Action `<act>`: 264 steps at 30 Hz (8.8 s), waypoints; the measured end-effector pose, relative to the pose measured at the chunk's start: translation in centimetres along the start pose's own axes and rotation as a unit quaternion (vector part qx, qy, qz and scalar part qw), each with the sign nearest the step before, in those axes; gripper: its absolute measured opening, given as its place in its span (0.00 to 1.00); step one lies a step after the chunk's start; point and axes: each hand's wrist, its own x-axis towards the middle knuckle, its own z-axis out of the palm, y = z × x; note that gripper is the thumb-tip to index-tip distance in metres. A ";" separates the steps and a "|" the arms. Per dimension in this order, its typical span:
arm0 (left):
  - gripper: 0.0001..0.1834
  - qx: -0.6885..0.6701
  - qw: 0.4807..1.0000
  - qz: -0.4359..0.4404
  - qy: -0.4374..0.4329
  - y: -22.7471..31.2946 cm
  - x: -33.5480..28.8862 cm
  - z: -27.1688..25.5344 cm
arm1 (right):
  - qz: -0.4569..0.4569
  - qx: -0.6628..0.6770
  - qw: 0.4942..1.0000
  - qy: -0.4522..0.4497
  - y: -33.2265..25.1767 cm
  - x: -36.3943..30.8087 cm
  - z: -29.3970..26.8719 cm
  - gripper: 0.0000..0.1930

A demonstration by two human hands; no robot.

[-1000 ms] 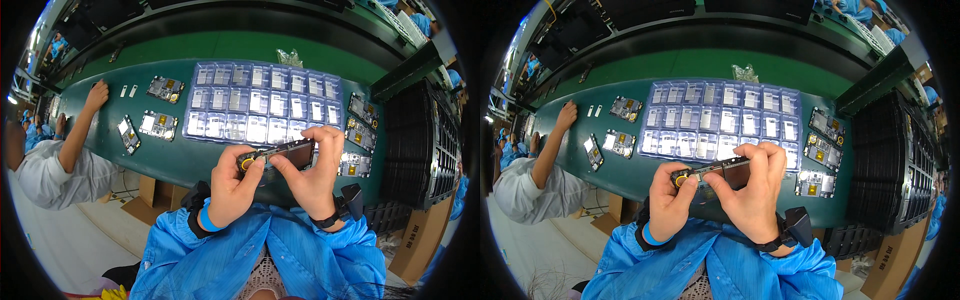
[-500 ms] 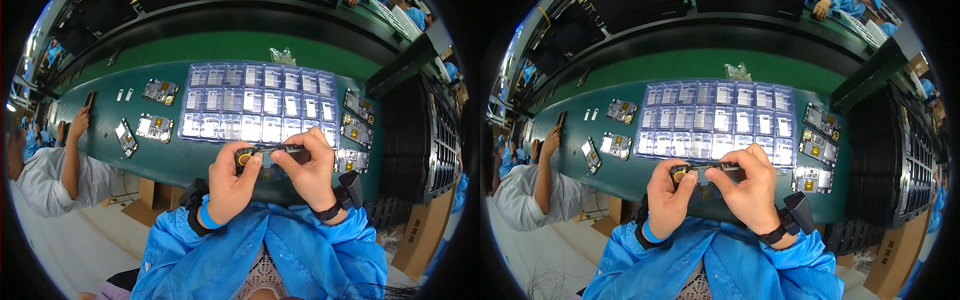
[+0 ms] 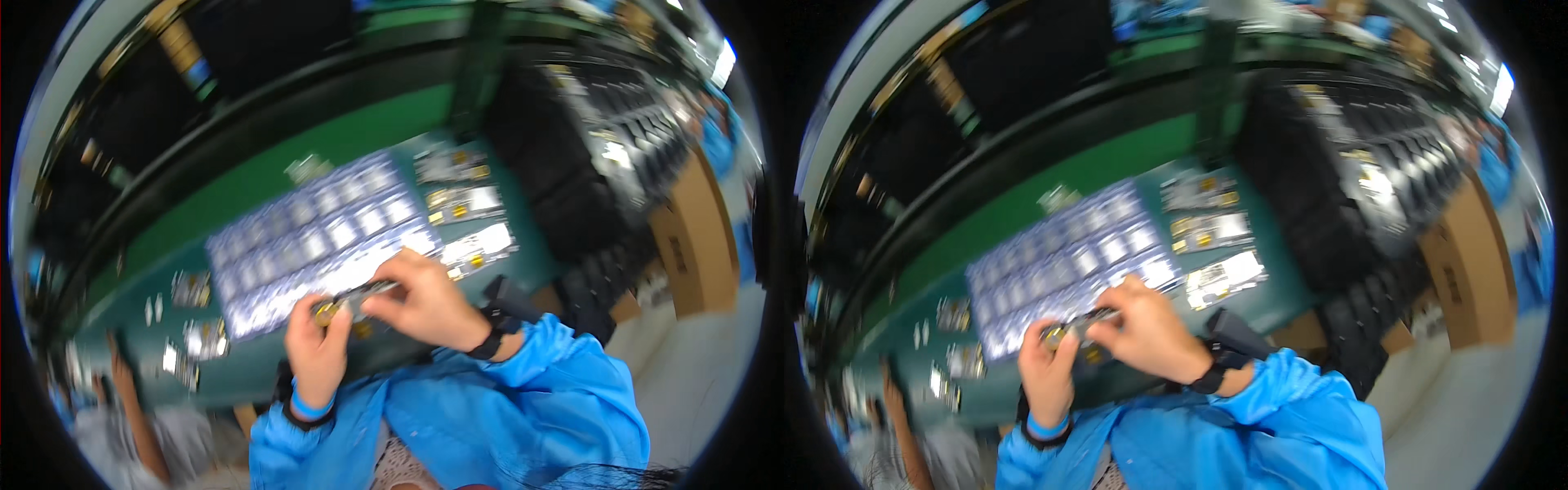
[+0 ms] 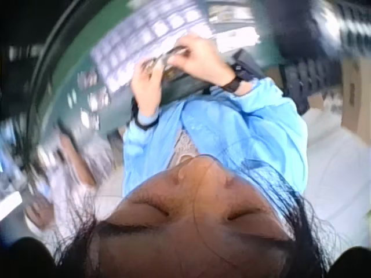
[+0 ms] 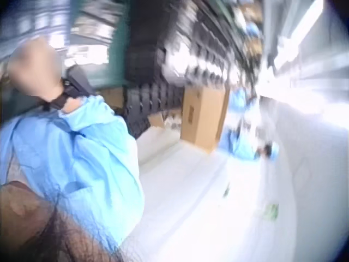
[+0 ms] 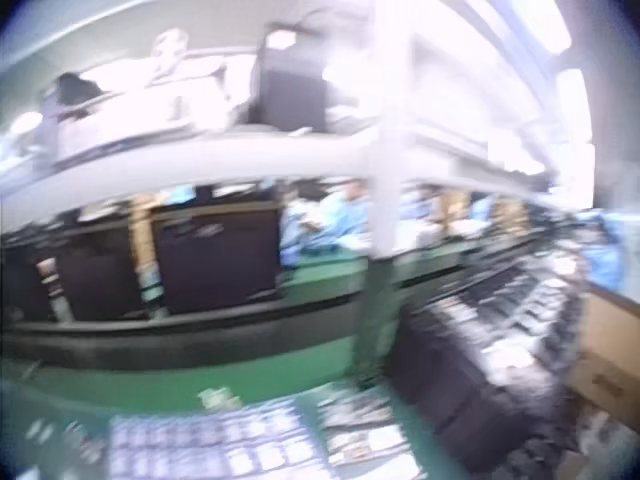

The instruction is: Assembling circuit boards and sorting them into plastic component trays and storage cases on a factory production line.

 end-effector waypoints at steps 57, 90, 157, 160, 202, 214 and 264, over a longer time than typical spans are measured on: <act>0.18 -0.202 0.938 0.053 0.278 0.8 3.3 -18.5 | -0.398 -0.341 0.851 0.025 -0.9 6.2 -2.4 0.12; 0.11 0.118 0.957 0.135 0.228 -8.2 -7.1 -17.2 | -0.744 -0.165 0.622 0.182 -41.5 32.5 32.1 0.04; 0.13 -0.199 0.960 0.068 0.185 1.3 -5.6 -6.8 | -0.037 -0.435 0.890 0.133 5.7 1.6 -1.8 0.06; 0.12 -0.176 0.964 0.061 0.192 1.3 -5.7 -6.6 | -0.001 -0.449 0.886 0.116 7.2 1.6 -1.6 0.09; 0.17 -0.177 0.978 -0.108 0.002 0.1 -1.2 -0.6 | 0.164 0.183 0.967 -0.061 -0.9 1.7 1.6 0.07; 0.18 -0.133 0.984 -0.119 -0.022 0.2 -1.3 -1.0 | 0.174 0.188 0.965 -0.062 -1.1 1.7 1.3 0.06; 0.06 -0.083 0.993 -0.043 0.074 1.1 -1.3 0.8 | -0.152 -0.167 0.970 0.087 -0.7 1.9 0.1 0.18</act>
